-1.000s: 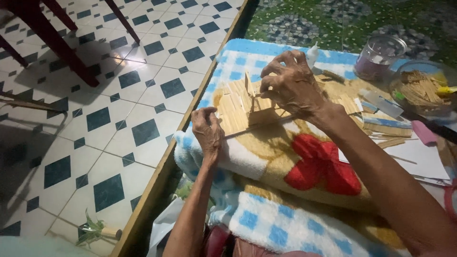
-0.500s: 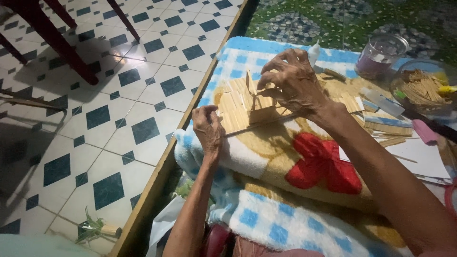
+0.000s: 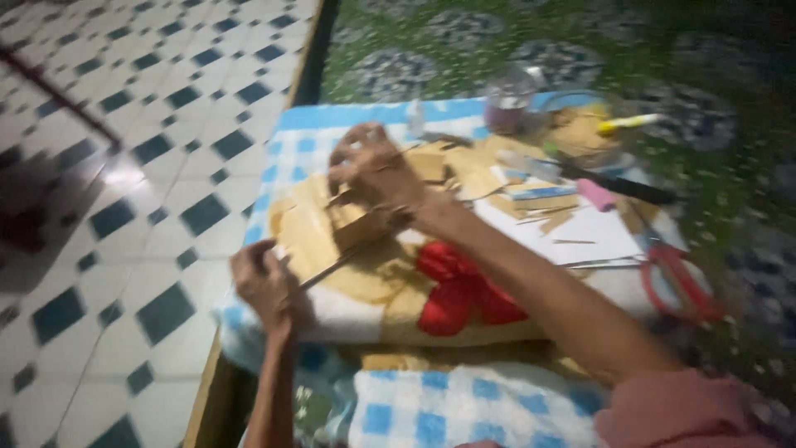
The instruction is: The person assembles a small wooden structure using thin wooden sticks and liquid glue. They apply glue to sticks, press them together, and attach them to a partially built frame on a patterned cloth-covered table.
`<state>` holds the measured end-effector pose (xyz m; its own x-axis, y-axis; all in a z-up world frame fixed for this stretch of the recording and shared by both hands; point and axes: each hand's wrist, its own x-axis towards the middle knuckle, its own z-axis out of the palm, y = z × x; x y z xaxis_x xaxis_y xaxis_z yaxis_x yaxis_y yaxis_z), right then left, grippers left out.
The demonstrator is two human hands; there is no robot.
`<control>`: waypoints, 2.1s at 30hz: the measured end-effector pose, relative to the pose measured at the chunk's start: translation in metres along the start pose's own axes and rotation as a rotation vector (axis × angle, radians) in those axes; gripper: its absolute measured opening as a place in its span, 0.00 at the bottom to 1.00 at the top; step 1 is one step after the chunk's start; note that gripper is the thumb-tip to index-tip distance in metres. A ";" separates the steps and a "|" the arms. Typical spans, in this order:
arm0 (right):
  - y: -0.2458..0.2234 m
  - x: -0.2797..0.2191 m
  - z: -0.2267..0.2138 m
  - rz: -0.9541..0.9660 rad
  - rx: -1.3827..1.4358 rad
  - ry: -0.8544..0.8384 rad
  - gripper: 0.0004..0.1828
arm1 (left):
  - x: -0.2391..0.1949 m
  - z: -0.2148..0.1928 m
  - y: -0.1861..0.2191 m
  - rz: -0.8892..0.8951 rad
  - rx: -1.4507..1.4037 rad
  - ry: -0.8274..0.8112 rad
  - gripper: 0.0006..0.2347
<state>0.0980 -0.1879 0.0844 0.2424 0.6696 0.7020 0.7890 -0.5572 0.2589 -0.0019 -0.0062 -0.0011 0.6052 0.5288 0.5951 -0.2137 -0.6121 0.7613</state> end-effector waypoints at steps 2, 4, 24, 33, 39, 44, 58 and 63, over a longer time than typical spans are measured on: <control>-0.001 0.000 0.002 0.038 -0.023 -0.020 0.15 | -0.002 -0.001 0.008 0.016 -0.008 -0.008 0.06; -0.003 0.002 -0.003 0.074 -0.037 -0.039 0.15 | -0.003 -0.002 0.012 0.028 -0.011 -0.013 0.06; -0.018 0.011 -0.031 0.033 0.062 0.069 0.07 | -0.007 0.001 0.047 -0.105 0.202 -0.050 0.07; -0.018 0.009 -0.033 0.031 0.086 0.063 0.08 | -0.005 0.002 0.027 -0.001 0.240 -0.082 0.05; -0.015 0.007 -0.025 0.015 0.128 0.103 0.06 | -0.006 0.000 0.039 -0.082 0.242 -0.084 0.06; -0.018 0.011 -0.035 0.023 0.077 0.077 0.08 | -0.007 -0.001 0.039 -0.038 0.195 -0.087 0.06; -0.011 0.006 0.012 0.137 -0.039 0.165 0.15 | -0.003 0.017 -0.058 0.127 0.089 0.058 0.08; -0.011 0.006 -0.017 0.048 -0.066 -0.023 0.13 | 0.001 0.006 -0.006 0.052 0.062 0.026 0.04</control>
<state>0.0815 -0.1861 0.0969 0.2924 0.6521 0.6995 0.7375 -0.6194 0.2692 0.0048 -0.0057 -0.0066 0.5745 0.5093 0.6407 -0.1959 -0.6745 0.7118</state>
